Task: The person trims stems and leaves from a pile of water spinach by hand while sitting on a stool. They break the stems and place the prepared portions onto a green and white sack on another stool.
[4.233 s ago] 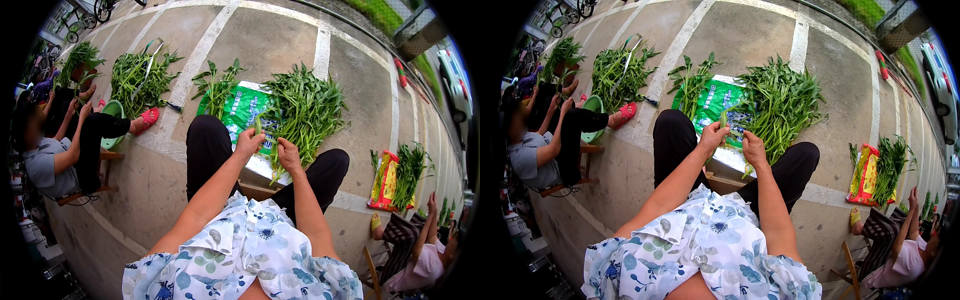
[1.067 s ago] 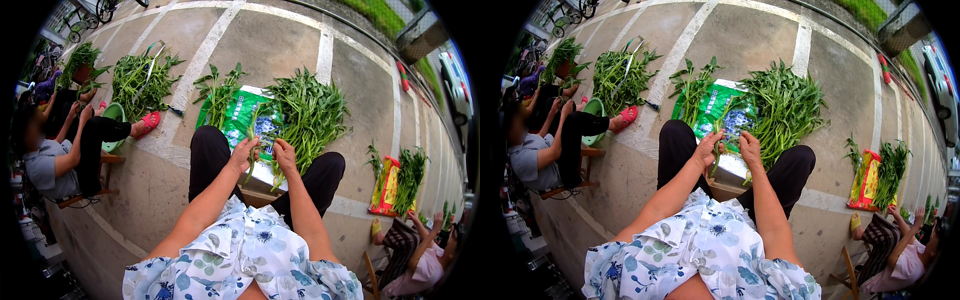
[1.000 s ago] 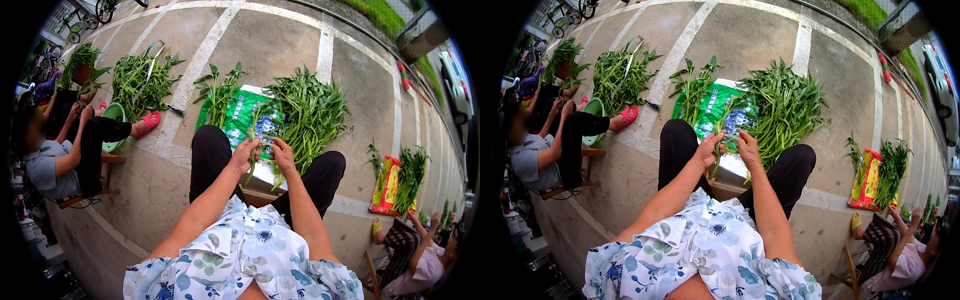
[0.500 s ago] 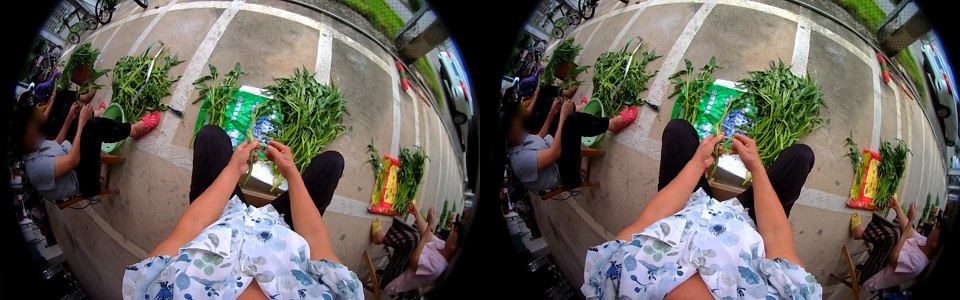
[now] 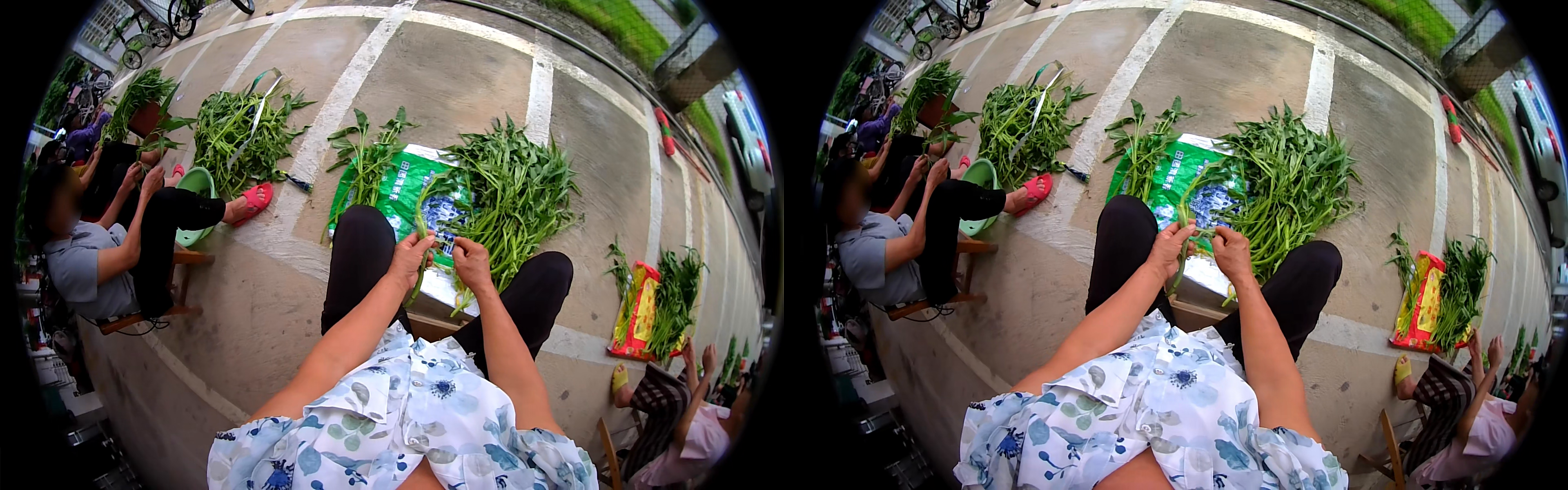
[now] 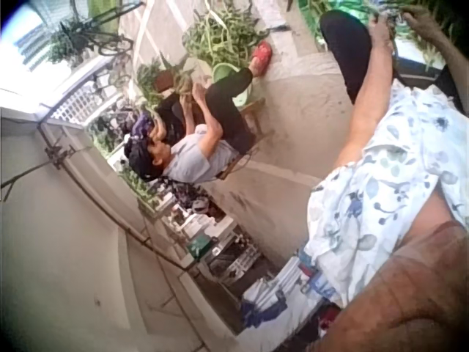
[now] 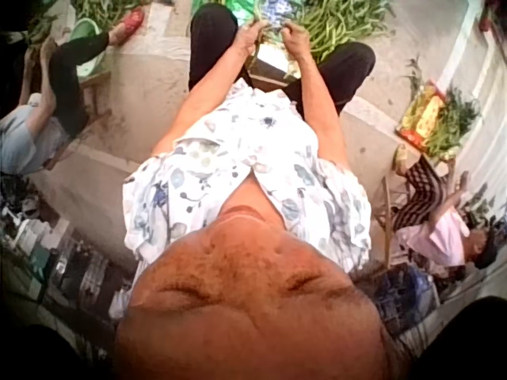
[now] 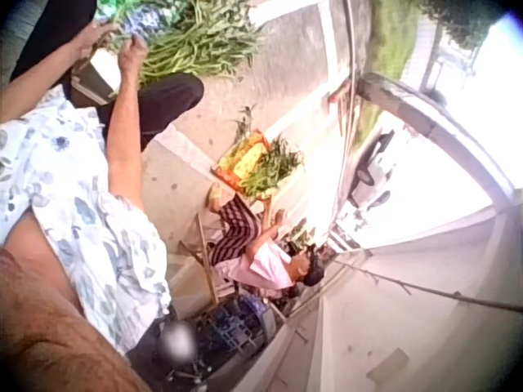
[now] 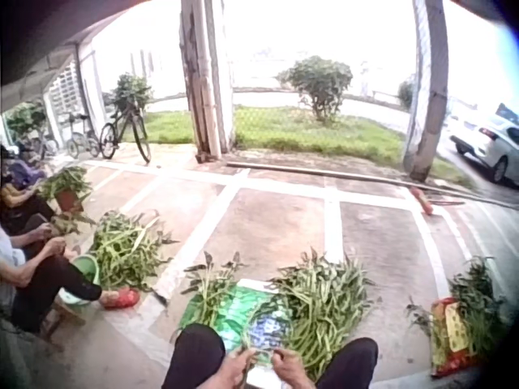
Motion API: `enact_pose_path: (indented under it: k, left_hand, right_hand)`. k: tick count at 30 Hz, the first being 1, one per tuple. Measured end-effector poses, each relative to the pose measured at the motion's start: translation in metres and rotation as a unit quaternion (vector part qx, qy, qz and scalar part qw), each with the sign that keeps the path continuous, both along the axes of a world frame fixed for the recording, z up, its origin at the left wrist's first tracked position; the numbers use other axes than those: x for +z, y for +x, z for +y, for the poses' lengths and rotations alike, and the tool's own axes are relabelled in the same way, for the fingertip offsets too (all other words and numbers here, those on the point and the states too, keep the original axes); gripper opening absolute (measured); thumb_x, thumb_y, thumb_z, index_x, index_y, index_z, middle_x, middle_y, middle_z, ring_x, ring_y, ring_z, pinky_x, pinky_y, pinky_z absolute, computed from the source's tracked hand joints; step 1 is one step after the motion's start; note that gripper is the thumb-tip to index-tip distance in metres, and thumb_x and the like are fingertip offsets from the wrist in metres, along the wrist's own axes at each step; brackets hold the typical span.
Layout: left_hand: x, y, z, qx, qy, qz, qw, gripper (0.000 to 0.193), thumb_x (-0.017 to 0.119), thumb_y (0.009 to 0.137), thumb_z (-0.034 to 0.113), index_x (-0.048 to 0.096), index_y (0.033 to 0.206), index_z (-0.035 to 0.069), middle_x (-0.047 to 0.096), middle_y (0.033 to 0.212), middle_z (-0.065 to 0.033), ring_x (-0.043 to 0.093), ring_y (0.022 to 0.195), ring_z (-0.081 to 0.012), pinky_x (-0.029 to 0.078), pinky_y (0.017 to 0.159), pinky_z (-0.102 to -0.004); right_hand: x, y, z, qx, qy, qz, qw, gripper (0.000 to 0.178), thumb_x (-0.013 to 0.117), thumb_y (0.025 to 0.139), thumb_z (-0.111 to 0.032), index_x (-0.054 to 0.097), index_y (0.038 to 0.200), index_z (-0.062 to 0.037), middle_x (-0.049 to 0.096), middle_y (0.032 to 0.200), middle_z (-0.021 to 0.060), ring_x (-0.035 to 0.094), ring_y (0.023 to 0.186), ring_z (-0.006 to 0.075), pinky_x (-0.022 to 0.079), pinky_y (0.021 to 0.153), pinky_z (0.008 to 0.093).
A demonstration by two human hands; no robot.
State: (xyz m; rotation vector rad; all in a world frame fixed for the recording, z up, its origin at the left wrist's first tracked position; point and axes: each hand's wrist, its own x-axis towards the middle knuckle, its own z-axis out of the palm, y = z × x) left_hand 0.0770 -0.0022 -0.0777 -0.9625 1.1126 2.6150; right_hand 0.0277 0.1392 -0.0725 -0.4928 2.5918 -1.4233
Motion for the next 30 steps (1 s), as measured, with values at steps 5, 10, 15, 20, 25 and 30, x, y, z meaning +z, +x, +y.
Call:
enact_pose_path:
  k: [5,10,15,20,25,30]
  left_hand:
    - [0.003,-0.001,0.001,0.005,-0.003,-0.015,1.0,0.021,0.059,0.082,0.016,0.056,0.102,0.01,0.057,0.079,-0.0009,0.05,0.058,-0.0079,0.042,0.051,-0.0227]
    - [-0.003,0.002,-0.008,-0.004,0.023,-0.007,1.0,0.022,0.058,0.082,0.017,0.055,0.102,0.01,0.058,0.083,-0.0021,0.05,0.059,-0.0081,0.042,0.051,-0.0237]
    - [0.0,0.0,-0.006,-0.013,0.034,-0.001,0.999,0.021,0.058,0.082,0.017,0.056,0.101,0.009,0.059,0.083,-0.0025,0.05,0.058,-0.0079,0.043,0.051,-0.0232]
    - [0.002,0.001,-0.009,-0.016,0.035,-0.001,0.999,0.02,0.058,0.082,0.015,0.056,0.101,0.009,0.058,0.083,-0.0022,0.05,0.057,-0.0076,0.043,0.051,-0.0217]
    - [0.004,0.004,-0.013,-0.016,0.032,-0.009,0.999,0.02,0.058,0.082,0.015,0.056,0.101,0.009,0.058,0.083,-0.002,0.05,0.058,-0.0077,0.043,0.051,-0.0216]
    - [0.005,0.004,-0.016,-0.015,0.041,-0.002,0.999,0.021,0.057,0.082,0.015,0.055,0.102,0.009,0.058,0.082,-0.0016,0.05,0.058,-0.0078,0.043,0.051,-0.022]
  right_hand:
    - [-0.006,-0.015,0.011,-0.096,-0.171,-0.247,0.949,0.022,0.053,0.083,-0.017,0.058,0.094,0.0012,0.05,0.06,0.0001,0.046,0.049,0.0073,0.041,0.044,0.0231]
    - [0.022,-0.004,-0.007,-0.118,-0.199,-0.367,0.901,0.046,0.056,0.084,-0.024,0.044,0.121,0.0004,0.057,0.079,0.0038,0.054,0.061,0.011,0.048,0.055,0.0249]
    - [0.022,-0.003,0.0,-0.019,-0.22,-0.397,0.891,0.043,0.056,0.084,-0.022,0.046,0.118,0.003,0.057,0.086,0.0061,0.053,0.07,0.0106,0.05,0.06,0.0261]
    - [0.021,-0.002,0.003,0.006,-0.194,-0.344,0.919,0.032,0.055,0.084,-0.016,0.053,0.109,0.0042,0.056,0.077,0.0033,0.052,0.065,0.009,0.048,0.058,0.0249]
    - [0.03,-0.004,0.0,-0.059,-0.146,-0.343,0.926,0.047,0.053,0.085,-0.029,0.044,0.121,0.0005,0.056,0.095,0.0063,0.053,0.076,0.0113,0.048,0.061,0.0256]
    - [0.023,-0.001,-0.004,0.012,-0.161,-0.39,0.907,0.051,0.053,0.086,-0.029,0.039,0.125,0.0006,0.054,0.104,0.0073,0.054,0.078,0.0118,0.049,0.064,0.027]
